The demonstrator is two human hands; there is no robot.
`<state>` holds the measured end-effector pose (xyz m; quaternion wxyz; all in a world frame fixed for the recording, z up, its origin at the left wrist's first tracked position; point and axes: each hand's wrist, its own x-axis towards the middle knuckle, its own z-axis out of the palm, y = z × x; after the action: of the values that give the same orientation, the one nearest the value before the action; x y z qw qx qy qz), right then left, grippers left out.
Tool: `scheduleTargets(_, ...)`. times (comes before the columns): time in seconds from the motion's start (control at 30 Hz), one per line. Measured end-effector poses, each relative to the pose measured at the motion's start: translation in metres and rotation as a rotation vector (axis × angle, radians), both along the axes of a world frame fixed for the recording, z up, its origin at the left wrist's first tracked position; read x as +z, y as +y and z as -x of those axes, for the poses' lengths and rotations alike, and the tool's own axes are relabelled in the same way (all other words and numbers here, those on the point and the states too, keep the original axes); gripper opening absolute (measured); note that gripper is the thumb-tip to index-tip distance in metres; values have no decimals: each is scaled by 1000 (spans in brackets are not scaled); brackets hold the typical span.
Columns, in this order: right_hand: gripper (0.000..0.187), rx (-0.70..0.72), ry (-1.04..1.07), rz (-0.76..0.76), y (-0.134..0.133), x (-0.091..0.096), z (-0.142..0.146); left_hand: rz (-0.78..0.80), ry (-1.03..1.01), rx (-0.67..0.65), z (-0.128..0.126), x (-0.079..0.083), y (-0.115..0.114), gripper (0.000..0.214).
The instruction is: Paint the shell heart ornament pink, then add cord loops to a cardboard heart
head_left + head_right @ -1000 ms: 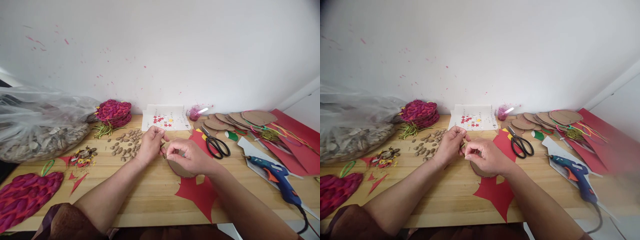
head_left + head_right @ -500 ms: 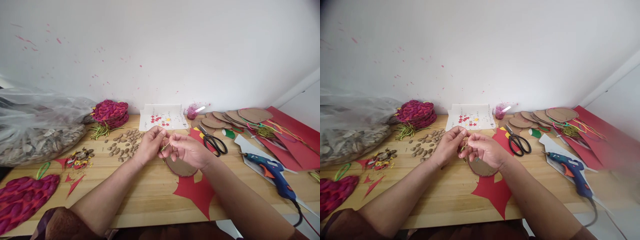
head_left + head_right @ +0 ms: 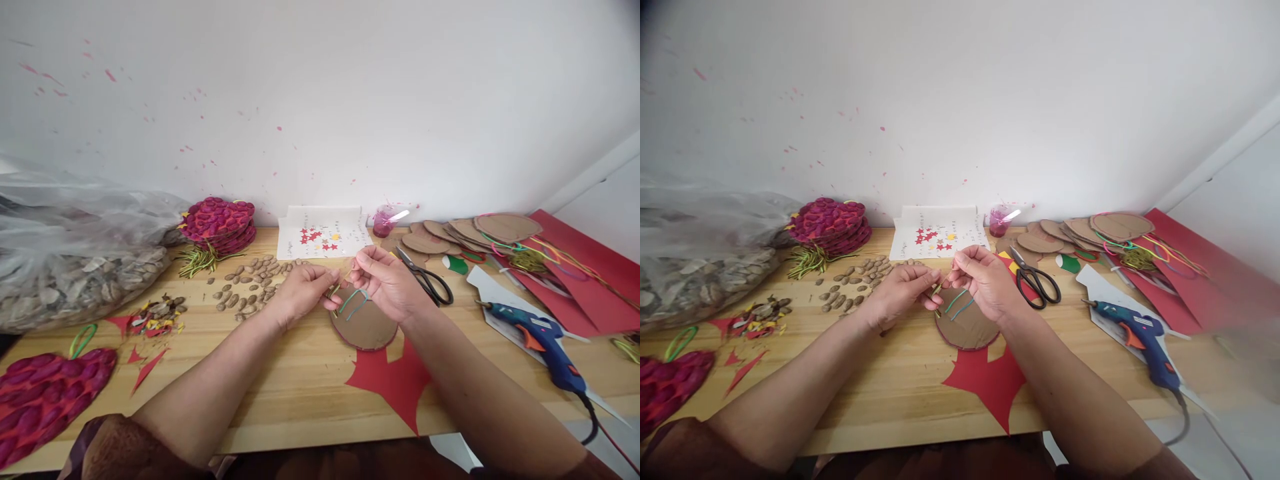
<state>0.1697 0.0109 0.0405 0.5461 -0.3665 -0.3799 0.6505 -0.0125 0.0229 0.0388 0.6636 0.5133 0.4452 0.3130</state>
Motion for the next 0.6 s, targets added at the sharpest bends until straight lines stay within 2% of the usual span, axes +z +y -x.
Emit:
scheduleTargets(0.2, 40, -115, -22, -6, 1, 0, 1, -108, 95, -33, -1, 1, -7, 16)
scheduleTargets(0.37, 38, -178, -145, -12, 3, -4, -1, -130, -30, 101, -2, 1, -7, 22)
scheduleTargets(0.43, 34, -110, -288, -8, 1, -5, -1, -133, -91, 143, -2, 3, -6, 26)
scheduleTargets(0.5, 31, 15, -405, -10, -1, -6, 2, -125, -135, 150, -1, 3, -6, 30)
scheduleTargets(0.6, 30, 211, -347, -37, -7, -8, 9, -103, -174, 129, -2, 3, -6, 35)
